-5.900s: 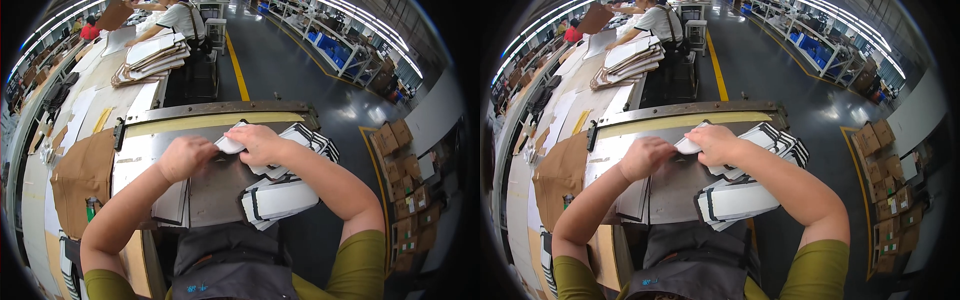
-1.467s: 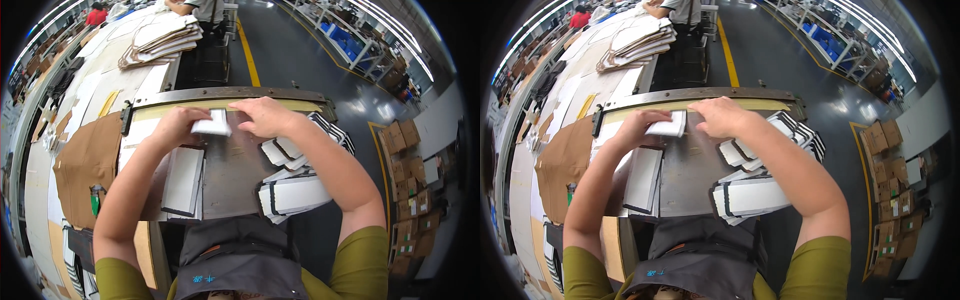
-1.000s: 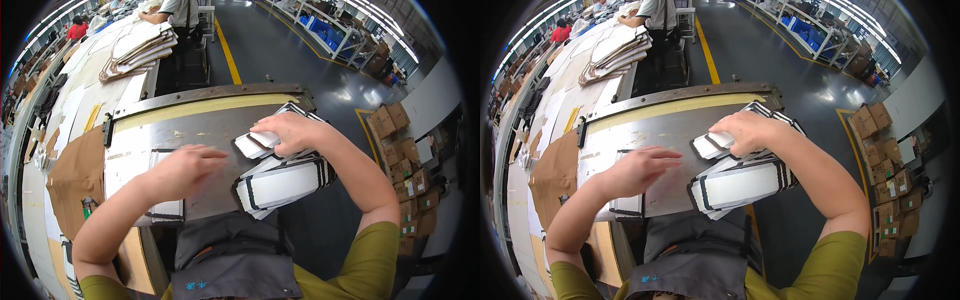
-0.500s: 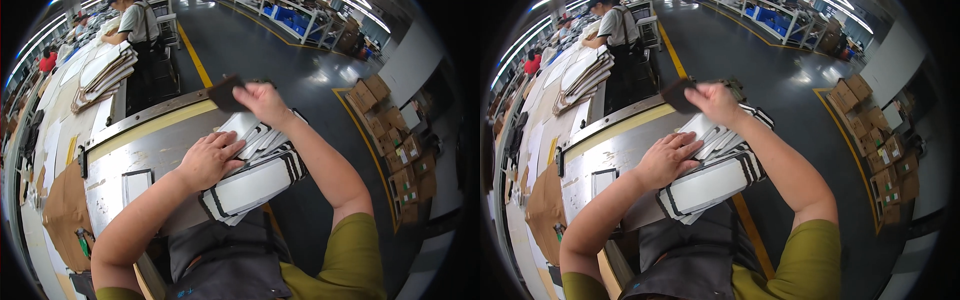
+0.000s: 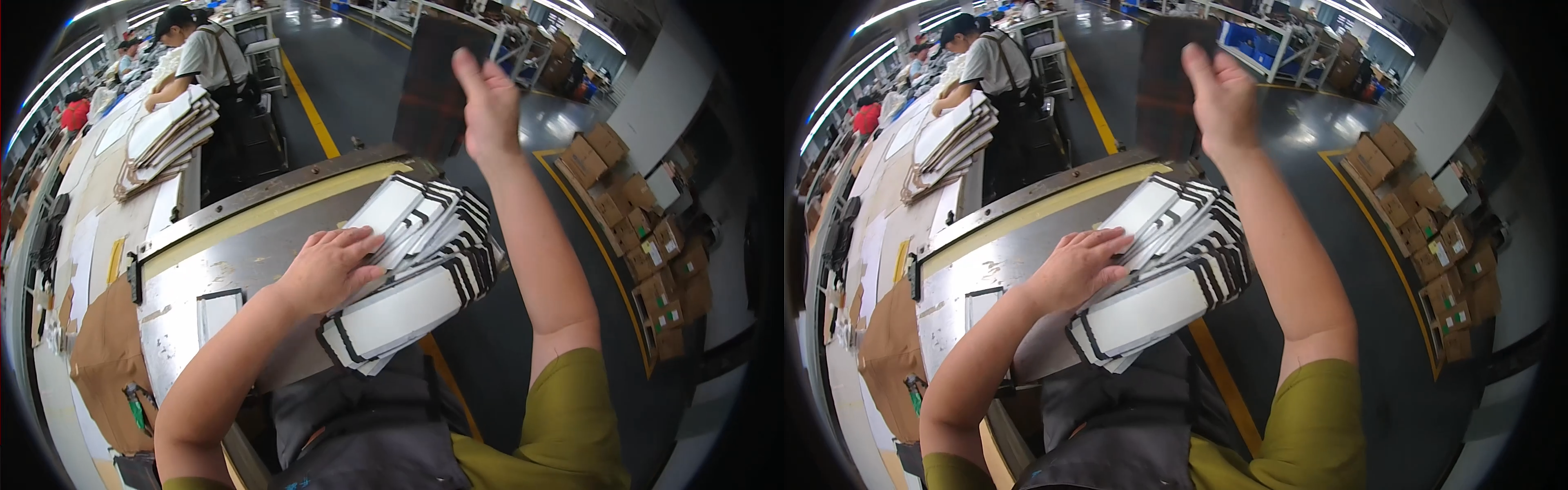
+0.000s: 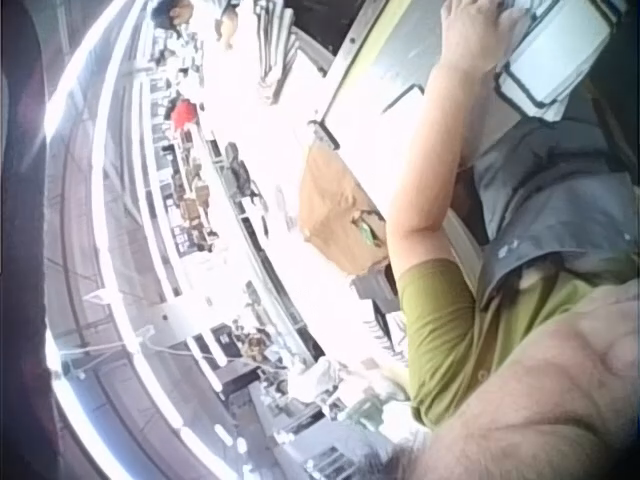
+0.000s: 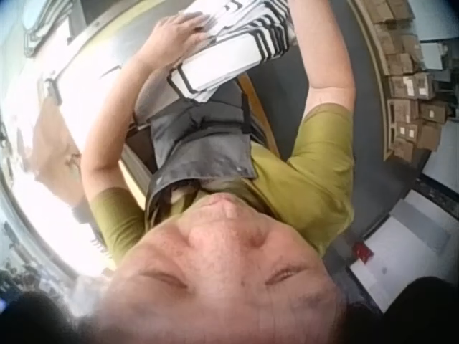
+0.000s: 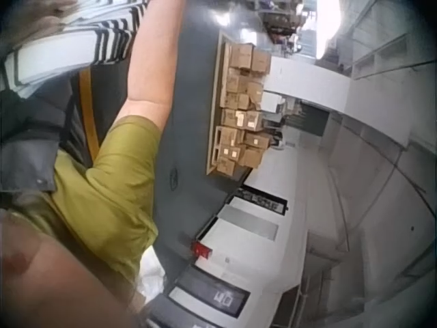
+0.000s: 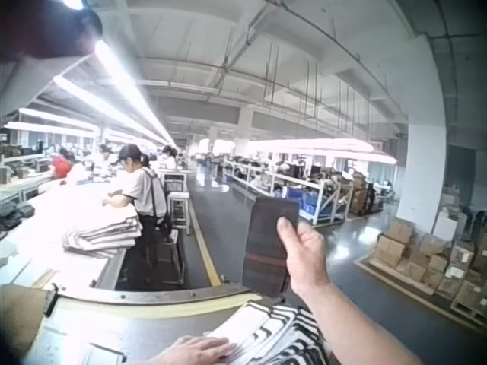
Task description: Folding and aligning white linings into dark leather components using a metal guide.
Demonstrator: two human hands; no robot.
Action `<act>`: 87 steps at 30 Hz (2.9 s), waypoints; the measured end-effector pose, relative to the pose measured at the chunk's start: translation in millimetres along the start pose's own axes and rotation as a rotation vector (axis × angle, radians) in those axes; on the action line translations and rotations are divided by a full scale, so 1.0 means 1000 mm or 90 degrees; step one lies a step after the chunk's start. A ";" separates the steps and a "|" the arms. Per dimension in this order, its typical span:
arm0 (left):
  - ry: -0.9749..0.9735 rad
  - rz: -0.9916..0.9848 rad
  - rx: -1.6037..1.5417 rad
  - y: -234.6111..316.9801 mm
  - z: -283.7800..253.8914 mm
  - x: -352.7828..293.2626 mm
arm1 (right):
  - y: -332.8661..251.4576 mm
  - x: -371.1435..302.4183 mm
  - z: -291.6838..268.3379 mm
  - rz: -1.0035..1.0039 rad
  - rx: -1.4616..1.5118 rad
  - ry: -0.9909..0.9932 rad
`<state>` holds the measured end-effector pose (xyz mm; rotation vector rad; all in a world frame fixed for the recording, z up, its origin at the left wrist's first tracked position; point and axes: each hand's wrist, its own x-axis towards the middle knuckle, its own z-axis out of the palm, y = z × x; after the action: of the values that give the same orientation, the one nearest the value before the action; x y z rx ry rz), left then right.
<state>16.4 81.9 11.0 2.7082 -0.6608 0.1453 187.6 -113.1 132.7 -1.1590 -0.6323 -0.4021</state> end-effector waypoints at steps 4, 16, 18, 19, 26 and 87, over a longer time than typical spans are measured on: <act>0.307 -0.164 -0.410 -0.027 -0.030 -0.001 | 0.023 -0.055 0.060 0.062 -0.023 -0.254; 0.402 -0.246 -0.637 -0.039 -0.031 -0.026 | 0.035 -0.102 0.073 0.248 -0.068 -0.605; 0.334 -0.190 -0.552 -0.048 -0.033 -0.023 | 0.028 -0.101 0.065 0.258 -0.040 -0.608; 0.307 -0.212 -0.533 -0.042 -0.035 -0.023 | 0.018 -0.095 0.057 0.238 -0.105 -0.643; 0.494 -0.095 -0.467 -0.047 -0.021 -0.020 | -0.073 -0.101 -0.062 0.068 -0.618 -0.647; 0.255 -0.186 -0.491 -0.042 -0.043 -0.074 | 0.016 -0.101 0.071 0.257 -0.145 -0.473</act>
<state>-30.9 163.8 24.6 1.9171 -0.1401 0.2800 102.0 -43.7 74.0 -1.6264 -0.9778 0.3357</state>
